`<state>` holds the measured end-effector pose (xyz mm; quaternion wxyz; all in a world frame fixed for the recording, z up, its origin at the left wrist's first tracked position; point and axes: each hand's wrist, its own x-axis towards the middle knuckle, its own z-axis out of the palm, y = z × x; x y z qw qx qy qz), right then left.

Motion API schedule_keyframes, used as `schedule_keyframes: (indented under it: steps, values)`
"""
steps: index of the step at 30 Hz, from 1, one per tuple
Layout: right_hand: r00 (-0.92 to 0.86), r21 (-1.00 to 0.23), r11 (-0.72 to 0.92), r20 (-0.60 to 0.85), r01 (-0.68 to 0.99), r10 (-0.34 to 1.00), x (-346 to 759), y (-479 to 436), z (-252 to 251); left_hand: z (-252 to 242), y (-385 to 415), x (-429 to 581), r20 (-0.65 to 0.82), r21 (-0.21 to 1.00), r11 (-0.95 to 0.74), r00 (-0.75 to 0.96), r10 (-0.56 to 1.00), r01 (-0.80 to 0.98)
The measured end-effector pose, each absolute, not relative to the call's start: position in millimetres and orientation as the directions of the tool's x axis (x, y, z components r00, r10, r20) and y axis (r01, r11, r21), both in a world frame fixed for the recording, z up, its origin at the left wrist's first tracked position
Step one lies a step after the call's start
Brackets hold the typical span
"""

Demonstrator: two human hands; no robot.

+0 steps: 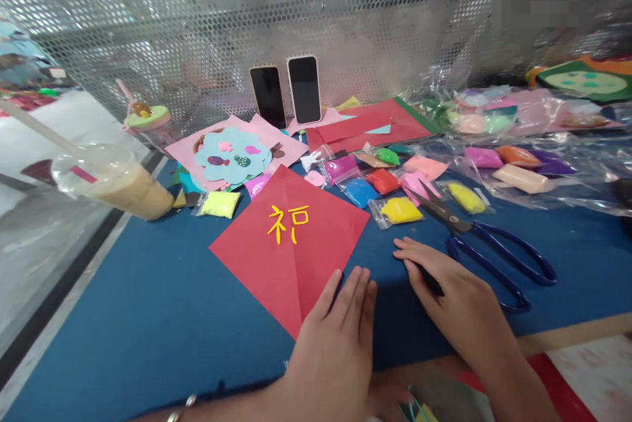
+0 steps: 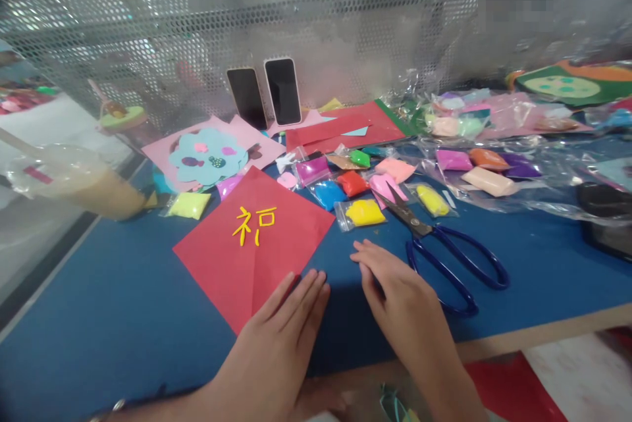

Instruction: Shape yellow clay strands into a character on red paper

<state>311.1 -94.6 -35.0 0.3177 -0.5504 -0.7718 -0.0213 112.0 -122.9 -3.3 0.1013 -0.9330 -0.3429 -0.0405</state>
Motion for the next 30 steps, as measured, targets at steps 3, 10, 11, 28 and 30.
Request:
schedule_keyframes:
  steps: [3,10,11,28,30]
  values:
    - [-0.186,-0.329,0.391,0.511,0.859,0.839,311,-94,-35,-4,-130,112,0.173,-0.198,-0.763,0.788,0.591,0.616]
    - [-0.18,-0.352,0.387,0.497,0.852,0.849,311,-95,-35,-4,-132,113,0.22,-0.215,-0.699,0.732,0.645,0.682]
    - [-0.178,-0.354,0.385,0.496,0.852,0.85,311,-95,-35,-5,-134,113,0.228,-0.23,-0.698,0.735,0.639,0.678]
    - [-0.186,-0.369,0.398,0.493,0.84,0.85,313,-96,-33,-12,-143,124,0.211,-0.223,-0.643,0.68,0.702,0.733]
    - [-0.193,-0.368,0.409,0.501,0.835,0.843,313,-96,-33,-14,-145,125,0.235,-0.265,-0.633,0.685,0.69,0.728]
